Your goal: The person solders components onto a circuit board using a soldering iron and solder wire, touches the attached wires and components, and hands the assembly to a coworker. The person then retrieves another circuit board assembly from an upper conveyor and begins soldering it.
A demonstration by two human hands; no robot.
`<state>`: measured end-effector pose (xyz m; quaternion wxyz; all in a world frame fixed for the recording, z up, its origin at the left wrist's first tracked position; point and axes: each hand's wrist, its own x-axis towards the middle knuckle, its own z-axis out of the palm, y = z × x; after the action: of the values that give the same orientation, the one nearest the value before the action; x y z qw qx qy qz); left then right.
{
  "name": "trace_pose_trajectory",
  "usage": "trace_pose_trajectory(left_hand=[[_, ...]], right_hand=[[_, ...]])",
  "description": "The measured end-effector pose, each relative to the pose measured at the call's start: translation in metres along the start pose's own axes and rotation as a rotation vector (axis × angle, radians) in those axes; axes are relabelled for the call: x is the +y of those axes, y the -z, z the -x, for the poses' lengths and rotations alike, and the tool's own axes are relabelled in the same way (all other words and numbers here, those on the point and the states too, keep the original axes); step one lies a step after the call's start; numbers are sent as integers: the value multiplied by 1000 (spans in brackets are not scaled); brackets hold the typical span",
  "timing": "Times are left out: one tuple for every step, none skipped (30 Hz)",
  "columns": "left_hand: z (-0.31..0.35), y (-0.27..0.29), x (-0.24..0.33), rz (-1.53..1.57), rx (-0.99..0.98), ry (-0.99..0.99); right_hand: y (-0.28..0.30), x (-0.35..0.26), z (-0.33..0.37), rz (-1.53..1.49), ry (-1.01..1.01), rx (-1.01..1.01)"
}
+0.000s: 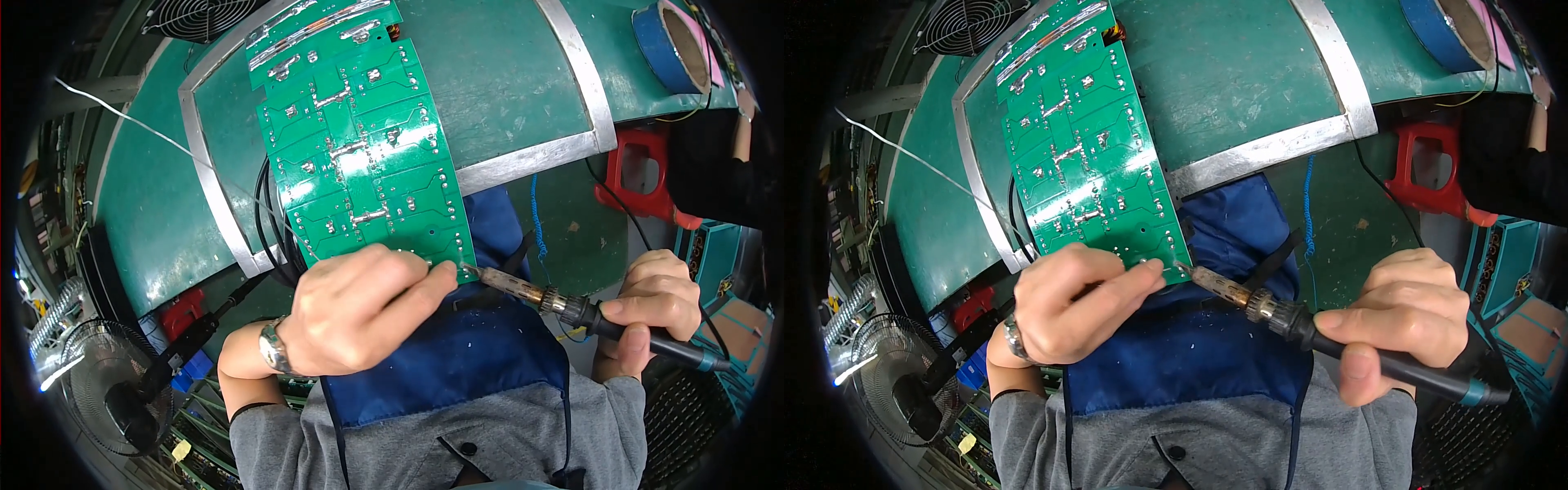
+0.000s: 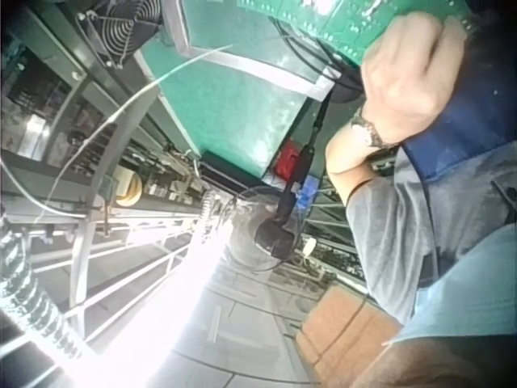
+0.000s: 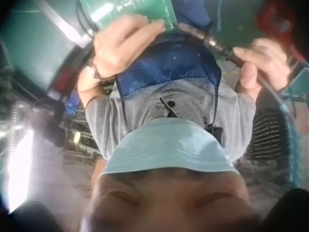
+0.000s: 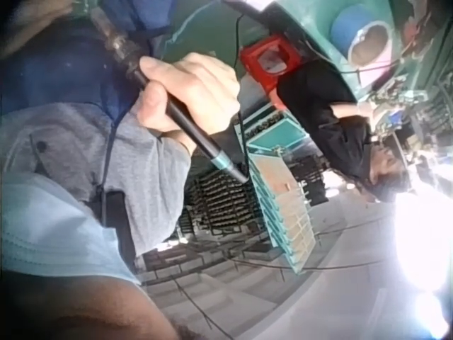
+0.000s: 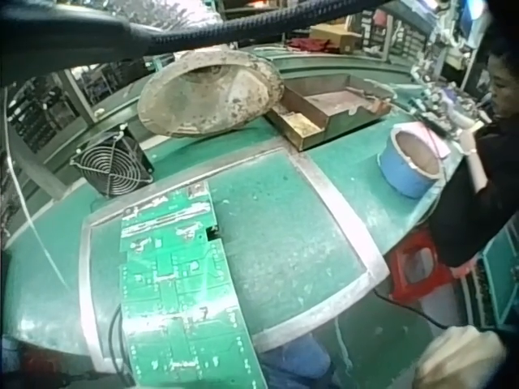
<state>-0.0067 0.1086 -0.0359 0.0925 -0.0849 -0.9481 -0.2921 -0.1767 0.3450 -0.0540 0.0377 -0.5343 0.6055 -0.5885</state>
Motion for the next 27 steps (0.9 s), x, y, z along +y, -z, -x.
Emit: trace_pose_trajectory(left_hand=[[-3, 5, 0, 74, -6, 49], [-7, 11, -1, 67, 24, 89], [-6, 14, -4, 36, 64, 128], [-5, 17, -8, 4, 105, 166], [-10, 25, -11, 1, 121, 193], [-12, 29, -16, -18, 174, 226], [-17, 32, -22, -25, 205, 255], [-22, 35, -29, -30, 236, 283], [-27, 34, -36, -41, 285, 323], [-29, 33, -49, -69, 321, 293], [-34, 33, -57, -73, 344, 297], [-39, 33, -61, -74, 366, 302], [-42, 32, -64, -77, 374, 299], [-44, 32, -66, -84, 386, 308], [-45, 32, -70, -89, 396, 315], [-44, 32, -73, -90, 400, 313], [-43, 32, -74, -112, 406, 296], [-41, 31, -76, -130, 412, 279], [-41, 31, -78, -123, 418, 286], [-42, 32, -80, -120, 419, 289], [-43, 33, -80, -132, 406, 281], [-44, 32, -81, -143, 392, 274], [-44, 30, -82, -141, 395, 280], [-44, 29, -83, -128, 383, 285], [-43, 28, -84, -115, 372, 290], [-42, 27, -85, -116, 372, 295], [-42, 25, -87, -120, 377, 274]], right_hand=[[3, -3, 1, 8, -4, 3], [7, -6, 2, 52, -45, 46], [6, -5, 2, 77, -79, 84], [0, -3, 3, 69, -74, 82], [-8, -1, 4, 88, -103, 195], [-13, -1, 3, 119, -131, 314], [-11, -2, 4, 78, -155, 288], [-14, -1, 0, 87, -147, 292], [-20, 4, -5, 56, -178, 306], [-27, 8, -9, 25, -211, 321], [-34, 15, -14, 66, -195, 326], [-36, 19, -18, 103, -181, 294], [-40, 21, -22, 136, -189, 298], [-44, 22, -27, 169, -197, 301], [-47, 23, -29, 158, -216, 292], [-51, 23, -32, 156, -213, 289], [-52, 22, -38, 199, -195, 251], [-52, 22, -42, 245, -179, 213], [-53, 24, -45, 264, -169, 199], [-55, 25, -46, 265, -171, 196], [-56, 27, -46, 262, -189, 203], [-56, 29, -46, 258, -207, 210], [-56, 30, -47, 257, -208, 203], [-57, 30, -48, 263, -208, 189], [-58, 29, -49, 268, -208, 176], [-58, 28, -51, 265, -209, 172], [-58, 27, -52, 296, -188, 141]])
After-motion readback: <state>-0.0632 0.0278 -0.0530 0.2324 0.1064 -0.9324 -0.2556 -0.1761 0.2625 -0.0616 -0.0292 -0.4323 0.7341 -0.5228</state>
